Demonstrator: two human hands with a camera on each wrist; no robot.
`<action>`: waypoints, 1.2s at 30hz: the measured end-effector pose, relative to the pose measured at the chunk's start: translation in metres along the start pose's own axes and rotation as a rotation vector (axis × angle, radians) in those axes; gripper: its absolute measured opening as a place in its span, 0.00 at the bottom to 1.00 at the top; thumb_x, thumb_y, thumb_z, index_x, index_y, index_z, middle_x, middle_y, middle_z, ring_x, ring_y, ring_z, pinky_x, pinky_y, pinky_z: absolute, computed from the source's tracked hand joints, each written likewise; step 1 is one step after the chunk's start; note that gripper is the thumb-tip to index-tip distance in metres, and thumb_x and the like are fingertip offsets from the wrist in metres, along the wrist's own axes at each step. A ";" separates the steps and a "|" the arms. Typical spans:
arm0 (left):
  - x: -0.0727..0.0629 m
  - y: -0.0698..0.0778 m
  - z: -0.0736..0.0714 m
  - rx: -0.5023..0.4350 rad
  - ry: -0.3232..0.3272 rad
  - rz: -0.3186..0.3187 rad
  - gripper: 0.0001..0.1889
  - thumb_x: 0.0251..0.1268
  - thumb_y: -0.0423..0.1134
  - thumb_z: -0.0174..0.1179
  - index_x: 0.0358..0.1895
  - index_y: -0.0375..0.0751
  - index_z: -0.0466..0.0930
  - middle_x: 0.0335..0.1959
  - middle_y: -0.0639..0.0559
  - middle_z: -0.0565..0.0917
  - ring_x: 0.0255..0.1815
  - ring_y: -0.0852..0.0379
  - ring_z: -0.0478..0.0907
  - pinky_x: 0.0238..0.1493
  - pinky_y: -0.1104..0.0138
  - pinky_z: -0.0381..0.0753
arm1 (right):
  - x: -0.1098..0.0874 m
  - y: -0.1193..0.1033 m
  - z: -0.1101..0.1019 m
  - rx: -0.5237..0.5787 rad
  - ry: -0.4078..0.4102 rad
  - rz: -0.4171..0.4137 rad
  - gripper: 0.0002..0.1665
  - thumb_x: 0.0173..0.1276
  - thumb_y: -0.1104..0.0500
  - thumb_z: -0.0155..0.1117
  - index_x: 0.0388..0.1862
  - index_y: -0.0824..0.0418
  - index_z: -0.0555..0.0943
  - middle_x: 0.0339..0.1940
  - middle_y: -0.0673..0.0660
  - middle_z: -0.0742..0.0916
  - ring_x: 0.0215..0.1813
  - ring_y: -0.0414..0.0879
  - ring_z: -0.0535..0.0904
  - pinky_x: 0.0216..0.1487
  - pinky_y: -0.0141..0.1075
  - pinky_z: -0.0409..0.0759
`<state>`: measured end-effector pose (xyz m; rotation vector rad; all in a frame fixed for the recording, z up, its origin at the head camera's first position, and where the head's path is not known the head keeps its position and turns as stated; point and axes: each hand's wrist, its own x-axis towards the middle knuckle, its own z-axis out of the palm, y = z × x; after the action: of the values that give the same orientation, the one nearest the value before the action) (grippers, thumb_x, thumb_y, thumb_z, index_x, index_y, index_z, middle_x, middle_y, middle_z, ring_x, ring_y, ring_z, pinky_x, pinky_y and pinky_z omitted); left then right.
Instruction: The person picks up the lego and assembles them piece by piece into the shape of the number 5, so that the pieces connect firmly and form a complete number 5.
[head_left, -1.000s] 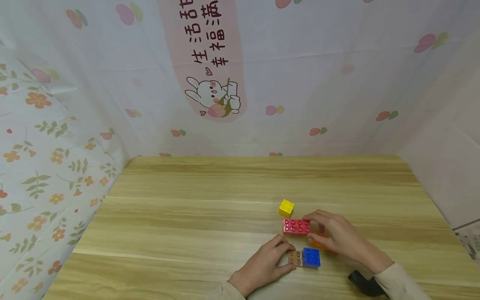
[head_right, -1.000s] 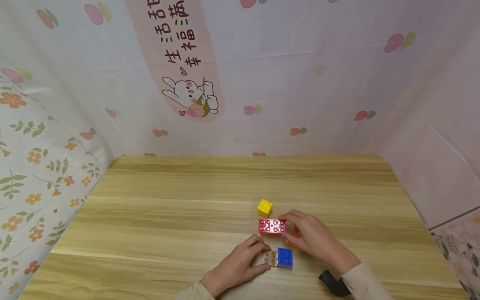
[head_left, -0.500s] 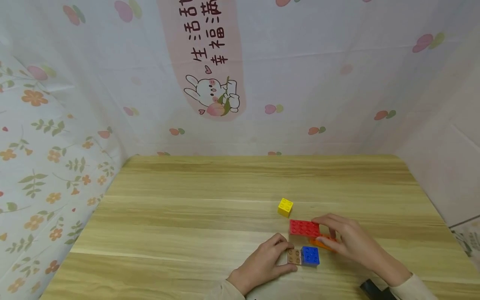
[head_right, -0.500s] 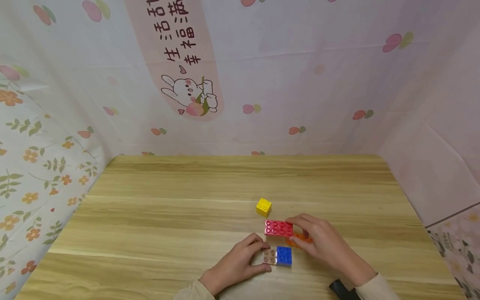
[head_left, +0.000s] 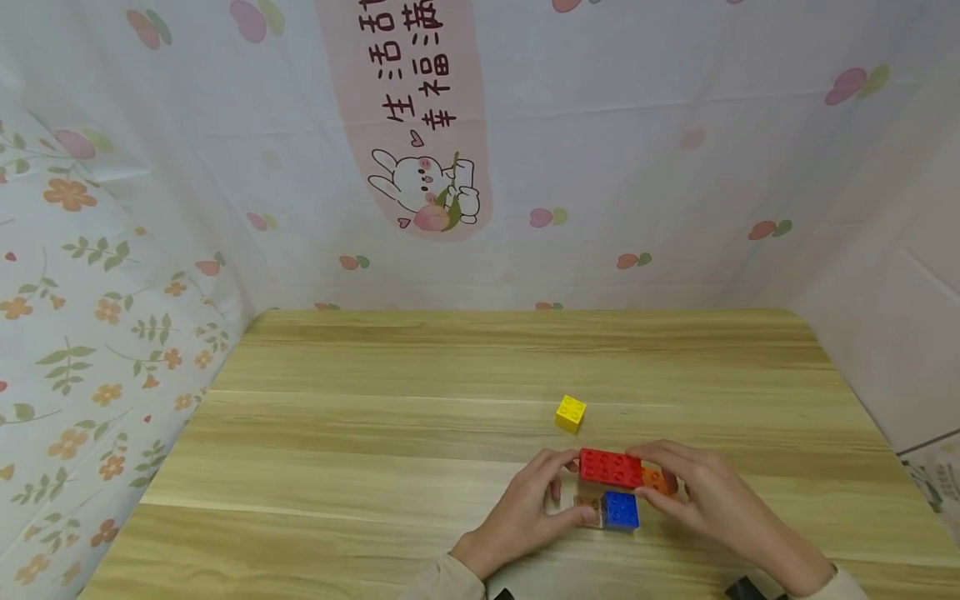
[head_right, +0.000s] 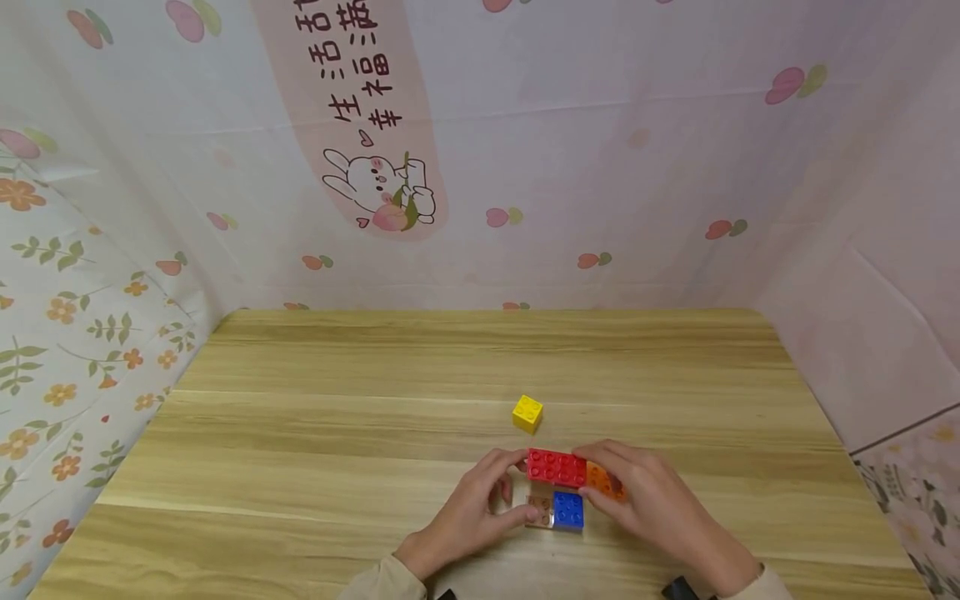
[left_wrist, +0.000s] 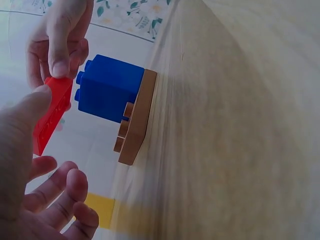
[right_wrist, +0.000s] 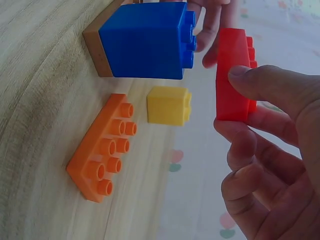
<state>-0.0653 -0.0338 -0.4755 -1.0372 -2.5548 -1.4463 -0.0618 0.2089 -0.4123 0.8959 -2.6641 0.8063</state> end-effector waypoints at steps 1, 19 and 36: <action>0.000 0.000 0.000 0.002 0.010 0.008 0.33 0.58 0.49 0.63 0.65 0.42 0.64 0.48 0.56 0.74 0.29 0.67 0.68 0.28 0.81 0.67 | -0.001 -0.001 0.000 -0.009 0.002 0.001 0.24 0.46 0.61 0.77 0.45 0.58 0.83 0.41 0.52 0.85 0.34 0.40 0.81 0.29 0.30 0.79; 0.001 0.003 -0.002 0.001 0.049 0.097 0.19 0.64 0.45 0.58 0.56 0.43 0.74 0.44 0.60 0.76 0.33 0.63 0.71 0.33 0.77 0.73 | -0.013 -0.009 0.001 0.075 -0.033 0.021 0.22 0.48 0.60 0.76 0.45 0.57 0.82 0.40 0.52 0.85 0.28 0.31 0.73 0.23 0.25 0.72; -0.001 0.000 -0.004 0.069 0.022 0.150 0.18 0.60 0.45 0.62 0.51 0.43 0.77 0.46 0.58 0.77 0.36 0.64 0.73 0.38 0.81 0.71 | -0.023 -0.006 0.007 0.124 -0.036 0.036 0.23 0.47 0.61 0.76 0.44 0.56 0.80 0.27 0.39 0.76 0.22 0.27 0.63 0.18 0.23 0.65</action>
<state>-0.0657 -0.0368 -0.4733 -1.1673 -2.4335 -1.3161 -0.0401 0.2122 -0.4239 0.9015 -2.6932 0.9817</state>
